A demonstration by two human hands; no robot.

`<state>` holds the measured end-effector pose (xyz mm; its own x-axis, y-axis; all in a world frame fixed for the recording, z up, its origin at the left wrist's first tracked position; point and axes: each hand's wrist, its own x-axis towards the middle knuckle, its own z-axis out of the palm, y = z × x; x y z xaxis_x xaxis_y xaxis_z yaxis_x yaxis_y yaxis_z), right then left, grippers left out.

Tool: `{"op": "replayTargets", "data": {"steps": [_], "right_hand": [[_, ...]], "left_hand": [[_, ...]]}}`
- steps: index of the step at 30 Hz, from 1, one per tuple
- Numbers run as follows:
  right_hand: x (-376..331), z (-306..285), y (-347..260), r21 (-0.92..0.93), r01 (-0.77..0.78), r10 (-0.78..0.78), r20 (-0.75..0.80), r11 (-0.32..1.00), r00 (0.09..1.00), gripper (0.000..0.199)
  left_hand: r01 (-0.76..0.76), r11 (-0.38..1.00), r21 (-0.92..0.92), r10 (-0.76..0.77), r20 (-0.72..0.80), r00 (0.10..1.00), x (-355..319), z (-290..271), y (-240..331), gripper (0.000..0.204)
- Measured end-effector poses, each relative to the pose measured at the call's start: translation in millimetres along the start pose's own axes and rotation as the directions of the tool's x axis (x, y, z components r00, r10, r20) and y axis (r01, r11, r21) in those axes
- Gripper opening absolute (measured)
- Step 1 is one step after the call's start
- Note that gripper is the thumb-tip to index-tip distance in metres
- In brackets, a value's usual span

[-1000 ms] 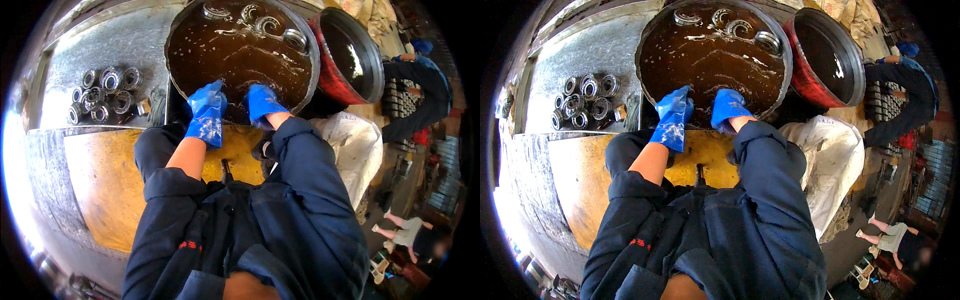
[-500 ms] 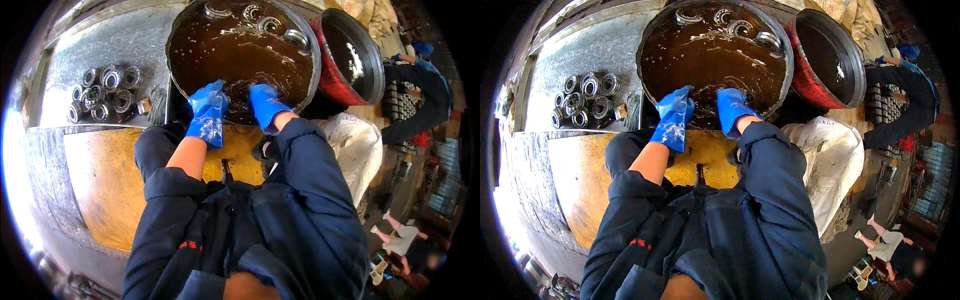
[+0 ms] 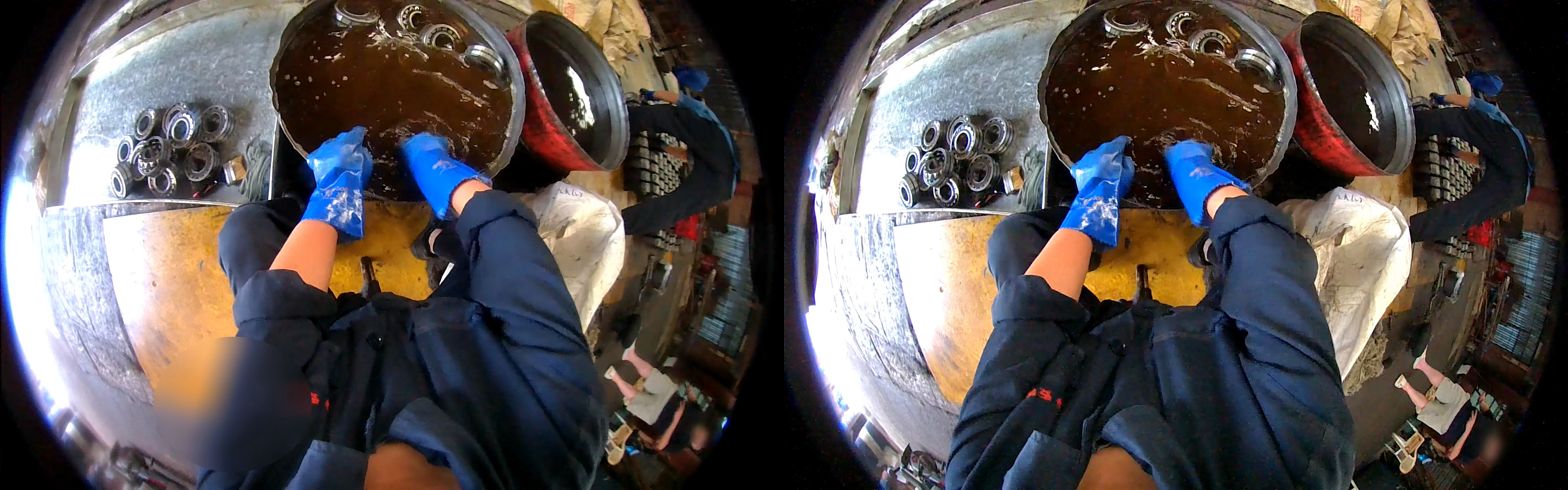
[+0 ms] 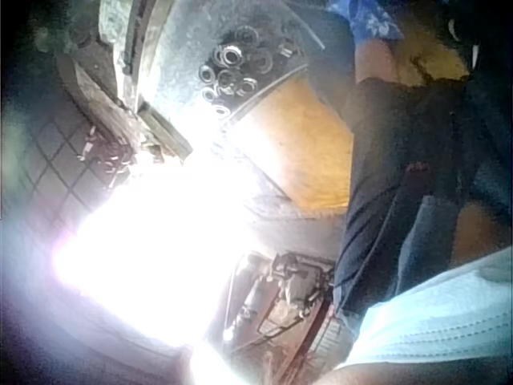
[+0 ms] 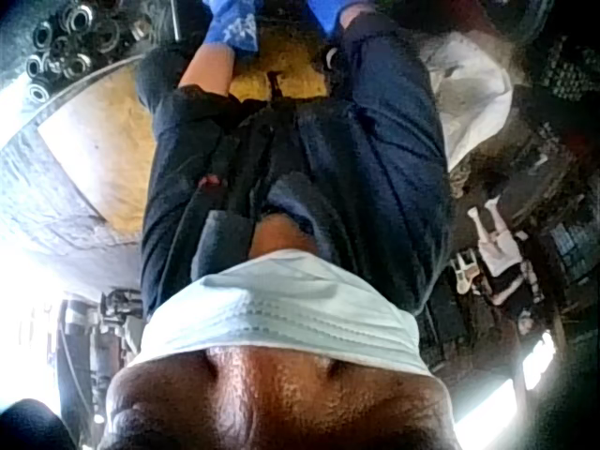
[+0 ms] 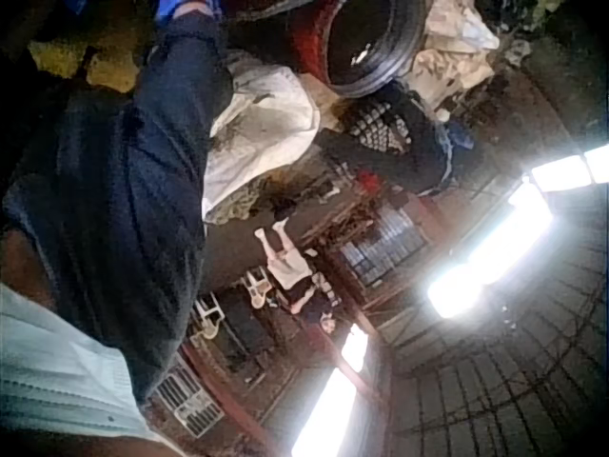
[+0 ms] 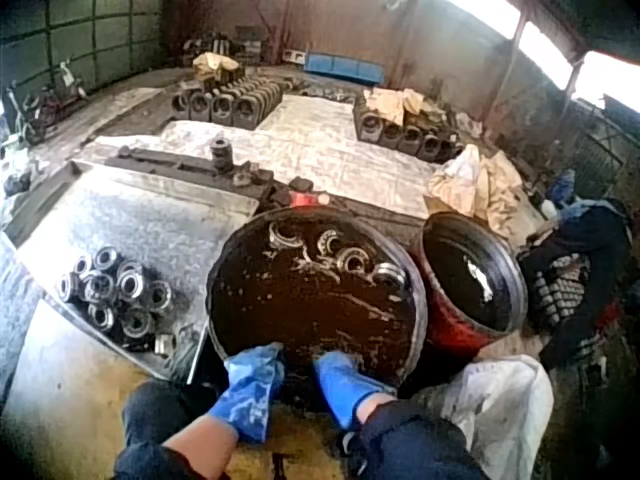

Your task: The person repeatedly dips ball bearings into a dark liquid bath, agitates them by hand, and places them onto a metal tray. The process is performed one at a time in a repetitive cycle.

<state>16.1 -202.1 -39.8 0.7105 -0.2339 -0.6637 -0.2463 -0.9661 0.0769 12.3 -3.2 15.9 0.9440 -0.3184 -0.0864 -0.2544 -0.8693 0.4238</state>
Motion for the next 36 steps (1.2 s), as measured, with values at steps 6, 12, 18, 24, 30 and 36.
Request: {"op": "replayTargets", "data": {"steps": [6, 12, 18, 24, 30, 36], "right_hand": [[7, 7, 1, -0.094, 0.085, -0.089, -0.035, 0.992, 0.995, 0.039], [8, 28, 35, 0.204, 0.273, -0.26, -0.089, 0.94, 0.962, 0.04], [22, 22, -21, -0.209, 0.123, -0.13, -0.018, 0.97, 0.991, 0.037], [-13, -6, -3, 0.0, 0.032, -0.032, -0.16, 0.999, 0.987, 0.034], [-100, -81, 37, 0.423, 0.109, 0.006, -0.261, 0.9, 0.965, 0.048], [-162, -93, 65, 0.795, 0.248, 0.114, -0.367, 0.553, 0.923, 0.05]], "left_hand": [[-0.007, 1.0, -0.017, 0.006, -0.044, 0.999, 1, 9, -10, 0.04], [0.024, 0.999, -0.021, -0.024, -0.009, 1.0, 4, 7, -4, 0.038], [0.023, 0.998, -0.053, -0.024, -0.024, 0.999, 5, 24, -19, 0.042], [0.052, 0.999, 0.0, -0.051, 0.099, 0.994, 3, 4, -4, 0.041], [0.033, 0.999, -0.04, -0.036, -0.082, 0.996, 4, 21, -22, 0.039], [0.021, 0.996, -0.083, -0.022, -0.011, 1.0, -1, 20, -9, 0.034]]}}
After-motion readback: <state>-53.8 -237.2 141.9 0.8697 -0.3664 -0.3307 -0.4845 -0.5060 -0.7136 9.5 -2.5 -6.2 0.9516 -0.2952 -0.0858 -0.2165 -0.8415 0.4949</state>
